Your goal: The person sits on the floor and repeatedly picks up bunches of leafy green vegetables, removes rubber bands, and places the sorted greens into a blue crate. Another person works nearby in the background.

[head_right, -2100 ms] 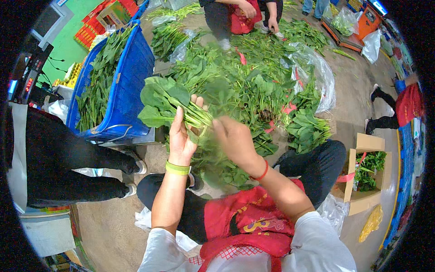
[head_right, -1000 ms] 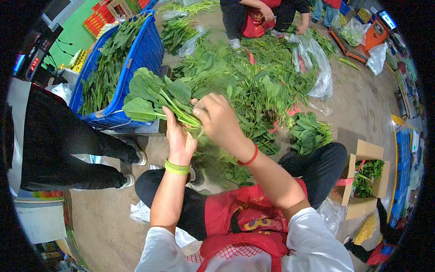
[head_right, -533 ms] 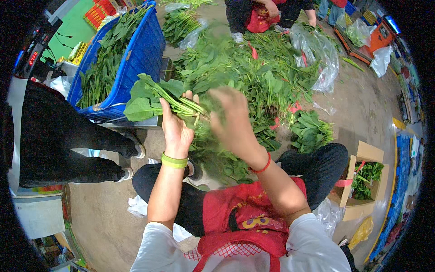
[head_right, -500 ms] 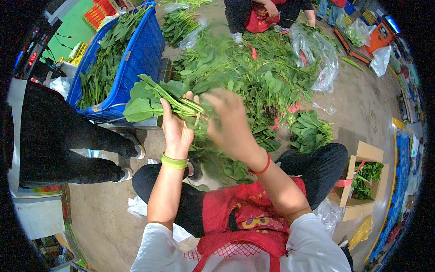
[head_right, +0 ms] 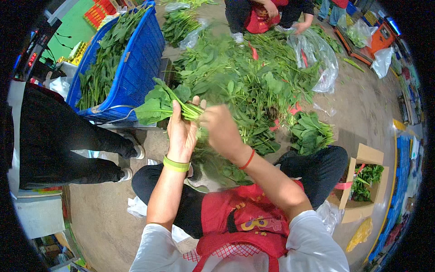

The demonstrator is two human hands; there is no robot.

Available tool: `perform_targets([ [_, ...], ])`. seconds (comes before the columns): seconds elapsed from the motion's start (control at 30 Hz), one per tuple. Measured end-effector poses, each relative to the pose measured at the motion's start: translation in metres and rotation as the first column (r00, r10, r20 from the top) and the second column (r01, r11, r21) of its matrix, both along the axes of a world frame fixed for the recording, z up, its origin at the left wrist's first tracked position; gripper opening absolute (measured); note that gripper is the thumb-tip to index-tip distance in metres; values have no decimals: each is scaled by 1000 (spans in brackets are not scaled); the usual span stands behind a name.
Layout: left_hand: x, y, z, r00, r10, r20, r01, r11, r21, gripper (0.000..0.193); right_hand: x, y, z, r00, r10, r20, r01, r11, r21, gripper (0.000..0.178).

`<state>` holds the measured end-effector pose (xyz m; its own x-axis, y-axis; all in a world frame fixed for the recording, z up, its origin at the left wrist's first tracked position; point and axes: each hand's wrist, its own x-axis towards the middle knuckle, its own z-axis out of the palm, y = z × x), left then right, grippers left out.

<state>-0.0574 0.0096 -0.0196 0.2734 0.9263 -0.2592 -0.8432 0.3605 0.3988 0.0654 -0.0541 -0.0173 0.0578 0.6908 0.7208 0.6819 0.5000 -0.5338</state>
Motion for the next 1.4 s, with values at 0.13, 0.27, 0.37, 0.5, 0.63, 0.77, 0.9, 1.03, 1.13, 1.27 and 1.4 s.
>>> perform_targets([
  [0.13,-1,2,-1,998,16,61,-14,999,-34,39,15,5,6,958,-76,-277,20,980,-199,45],
  [0.27,-1,-2,3,999,16,-50,-14,1000,28,39,49,29,3,877,-438,196,470,868,-162,46],
  [0.37,0,-5,2,985,12,-172,5,995,97,41,39,0,31,1000,-7,-20,1,961,-275,60],
  [0.5,2,-9,2,894,-70,-442,171,966,193,45,6,-11,25,981,151,-124,-187,909,-372,53],
  [0.63,2,-20,14,935,-28,-353,122,961,248,48,11,-11,10,696,-72,-715,-365,821,-439,37],
  [0.77,-9,-14,10,975,-129,-182,171,957,233,47,18,-18,20,419,-116,-901,-513,788,-340,33],
  [0.9,-12,-13,5,935,-303,-183,338,918,206,44,17,-25,25,349,-146,-926,-536,779,-325,32],
  [1.03,-5,-12,7,883,-413,-223,457,865,207,46,12,-28,15,256,-154,-954,-561,780,-276,22],
  [1.13,-3,-12,2,877,-416,-239,468,852,234,43,16,-28,6,623,-201,-756,-411,739,-535,18],
  [1.27,6,-21,0,935,-267,-234,320,920,228,36,9,-24,5,956,-293,-16,277,920,-278,14],
  [1.4,12,-26,6,959,-201,-200,234,960,157,36,-6,-22,-3,828,-389,-403,250,901,-355,15],
])
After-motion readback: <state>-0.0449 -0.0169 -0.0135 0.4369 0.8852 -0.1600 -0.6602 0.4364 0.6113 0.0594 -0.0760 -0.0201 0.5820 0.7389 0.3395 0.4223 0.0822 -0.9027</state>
